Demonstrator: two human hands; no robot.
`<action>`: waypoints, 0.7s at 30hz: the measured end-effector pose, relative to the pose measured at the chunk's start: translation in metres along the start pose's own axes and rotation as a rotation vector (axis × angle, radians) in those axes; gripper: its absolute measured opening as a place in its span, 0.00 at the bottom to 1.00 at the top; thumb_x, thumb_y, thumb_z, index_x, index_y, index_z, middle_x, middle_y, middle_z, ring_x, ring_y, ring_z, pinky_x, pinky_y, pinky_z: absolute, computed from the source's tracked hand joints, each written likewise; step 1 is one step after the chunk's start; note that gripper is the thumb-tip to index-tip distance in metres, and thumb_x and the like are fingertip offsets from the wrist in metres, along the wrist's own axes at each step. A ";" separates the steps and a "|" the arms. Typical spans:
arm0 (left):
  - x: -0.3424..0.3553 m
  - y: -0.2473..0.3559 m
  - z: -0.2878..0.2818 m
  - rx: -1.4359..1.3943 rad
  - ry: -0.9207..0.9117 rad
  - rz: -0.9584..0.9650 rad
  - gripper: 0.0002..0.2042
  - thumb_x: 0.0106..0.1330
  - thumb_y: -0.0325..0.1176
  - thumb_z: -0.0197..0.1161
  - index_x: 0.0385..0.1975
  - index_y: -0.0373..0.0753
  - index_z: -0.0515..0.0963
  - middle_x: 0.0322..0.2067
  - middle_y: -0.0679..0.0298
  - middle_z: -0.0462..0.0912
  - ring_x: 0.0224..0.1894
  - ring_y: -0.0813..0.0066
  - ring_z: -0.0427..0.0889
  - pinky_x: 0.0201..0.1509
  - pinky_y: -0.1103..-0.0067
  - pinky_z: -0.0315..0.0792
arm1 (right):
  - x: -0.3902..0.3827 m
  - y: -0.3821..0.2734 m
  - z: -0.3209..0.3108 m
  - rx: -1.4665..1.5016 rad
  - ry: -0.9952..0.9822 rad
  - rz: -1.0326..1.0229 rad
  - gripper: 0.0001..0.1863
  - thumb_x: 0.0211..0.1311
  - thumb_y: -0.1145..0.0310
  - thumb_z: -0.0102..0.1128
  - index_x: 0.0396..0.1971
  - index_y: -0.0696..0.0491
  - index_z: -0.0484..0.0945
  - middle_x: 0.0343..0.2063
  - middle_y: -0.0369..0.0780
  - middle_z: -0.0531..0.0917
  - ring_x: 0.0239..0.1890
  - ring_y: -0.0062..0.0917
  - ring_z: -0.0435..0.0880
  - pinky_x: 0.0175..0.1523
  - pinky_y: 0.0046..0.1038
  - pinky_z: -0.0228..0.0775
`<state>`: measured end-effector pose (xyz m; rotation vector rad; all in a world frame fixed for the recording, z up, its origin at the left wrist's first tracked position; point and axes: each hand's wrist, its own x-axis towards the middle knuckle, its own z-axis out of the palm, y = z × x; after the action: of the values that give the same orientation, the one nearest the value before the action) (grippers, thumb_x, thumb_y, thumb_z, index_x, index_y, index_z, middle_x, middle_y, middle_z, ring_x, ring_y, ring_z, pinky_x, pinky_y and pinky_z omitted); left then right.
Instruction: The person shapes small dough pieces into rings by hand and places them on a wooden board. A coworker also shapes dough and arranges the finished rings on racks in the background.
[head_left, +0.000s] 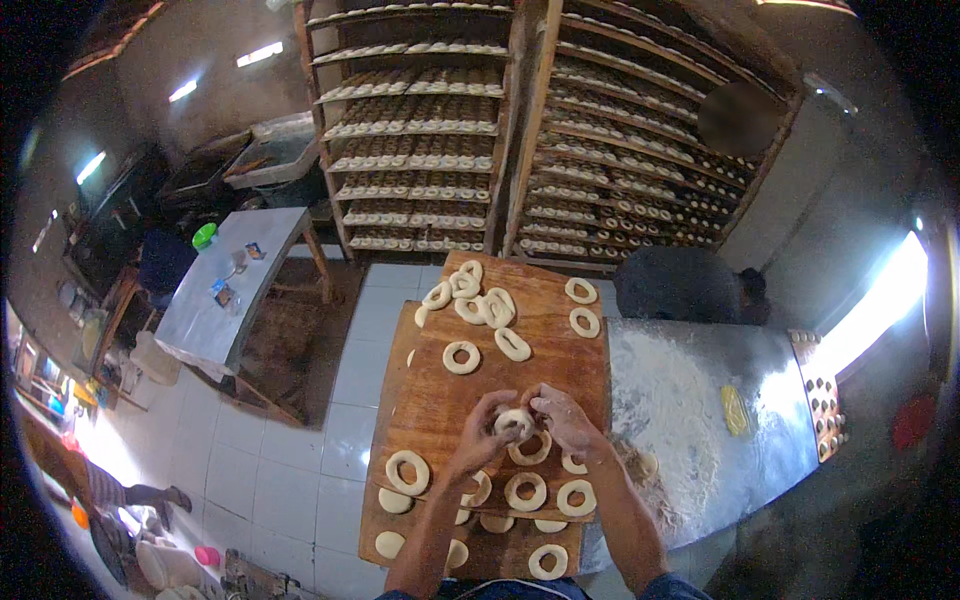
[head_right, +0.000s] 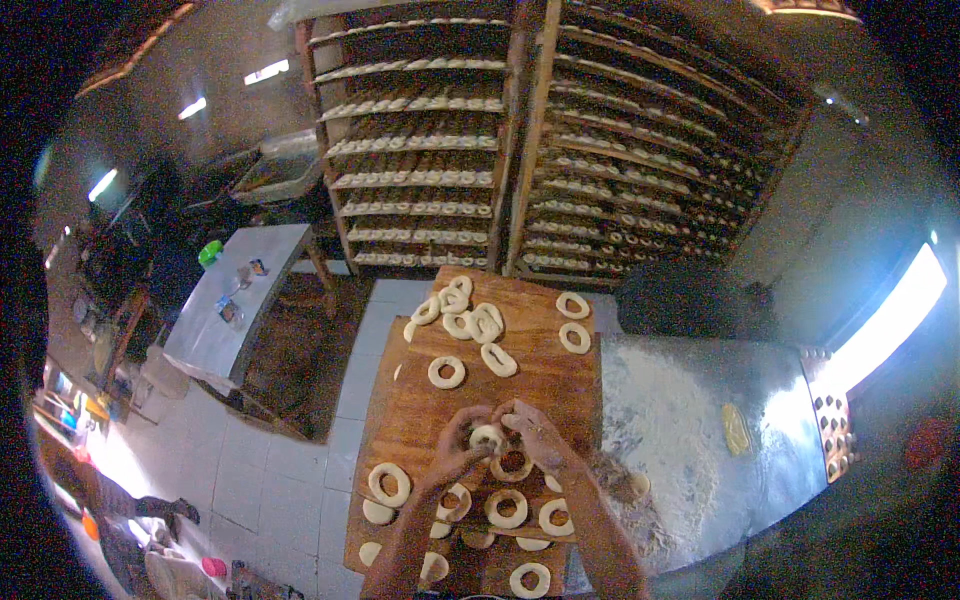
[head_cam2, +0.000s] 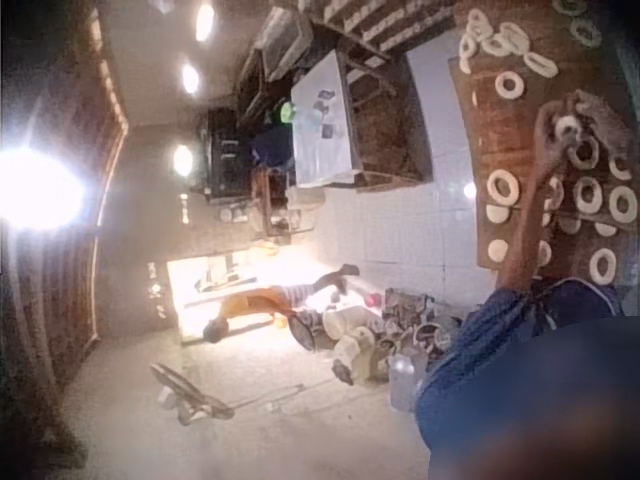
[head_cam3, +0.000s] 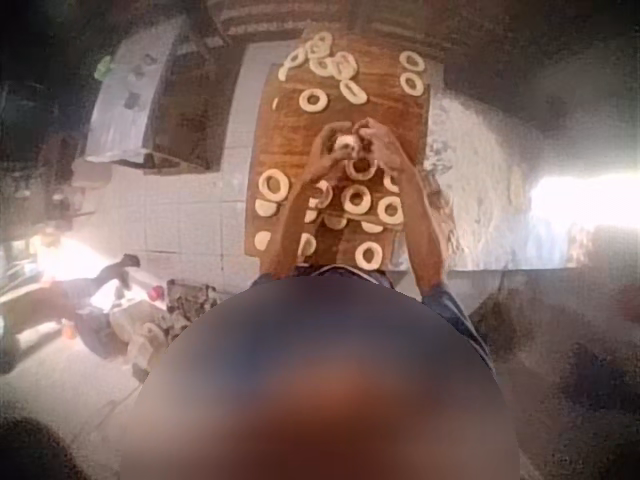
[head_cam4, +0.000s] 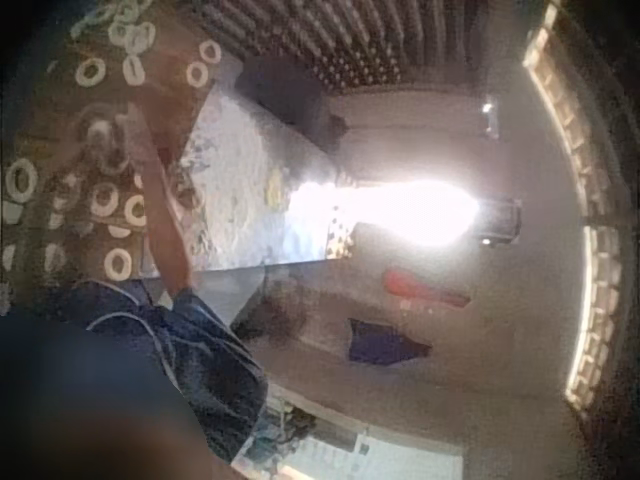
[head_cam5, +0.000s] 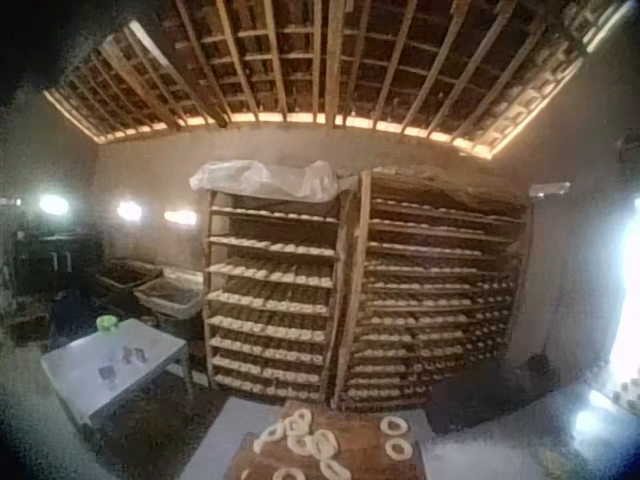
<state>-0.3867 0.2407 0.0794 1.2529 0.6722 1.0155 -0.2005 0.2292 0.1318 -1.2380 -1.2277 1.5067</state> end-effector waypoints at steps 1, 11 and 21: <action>-0.007 0.001 -0.004 -0.196 -0.049 -0.042 0.27 0.58 0.23 0.66 0.59 0.40 0.66 0.41 0.65 0.76 0.44 0.71 0.78 0.52 0.73 0.74 | -0.007 -0.005 0.007 0.052 0.052 0.017 0.09 0.68 0.65 0.54 0.40 0.55 0.75 0.32 0.36 0.79 0.39 0.20 0.76 0.47 0.27 0.70; -0.052 0.012 -0.019 -0.597 -0.124 -0.128 0.25 0.64 0.58 0.57 0.46 0.43 0.64 0.31 0.70 0.73 0.32 0.82 0.73 0.31 0.80 0.67 | -0.060 0.016 0.052 -0.203 -0.156 0.052 0.34 0.75 0.46 0.29 0.49 0.62 0.75 0.43 0.46 0.81 0.46 0.34 0.79 0.55 0.35 0.69; -0.072 -0.036 -0.005 -0.807 0.042 -0.066 0.18 0.74 0.50 0.44 0.34 0.39 0.66 0.21 0.64 0.69 0.25 0.68 0.72 0.32 0.69 0.67 | -0.073 0.054 0.097 -0.161 0.283 0.076 0.20 0.75 0.57 0.48 0.46 0.62 0.71 0.38 0.43 0.80 0.40 0.30 0.80 0.51 0.38 0.71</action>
<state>-0.4129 0.1785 0.0355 0.5007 0.2713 1.1005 -0.2826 0.1310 0.0972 -1.5602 -1.1401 1.2513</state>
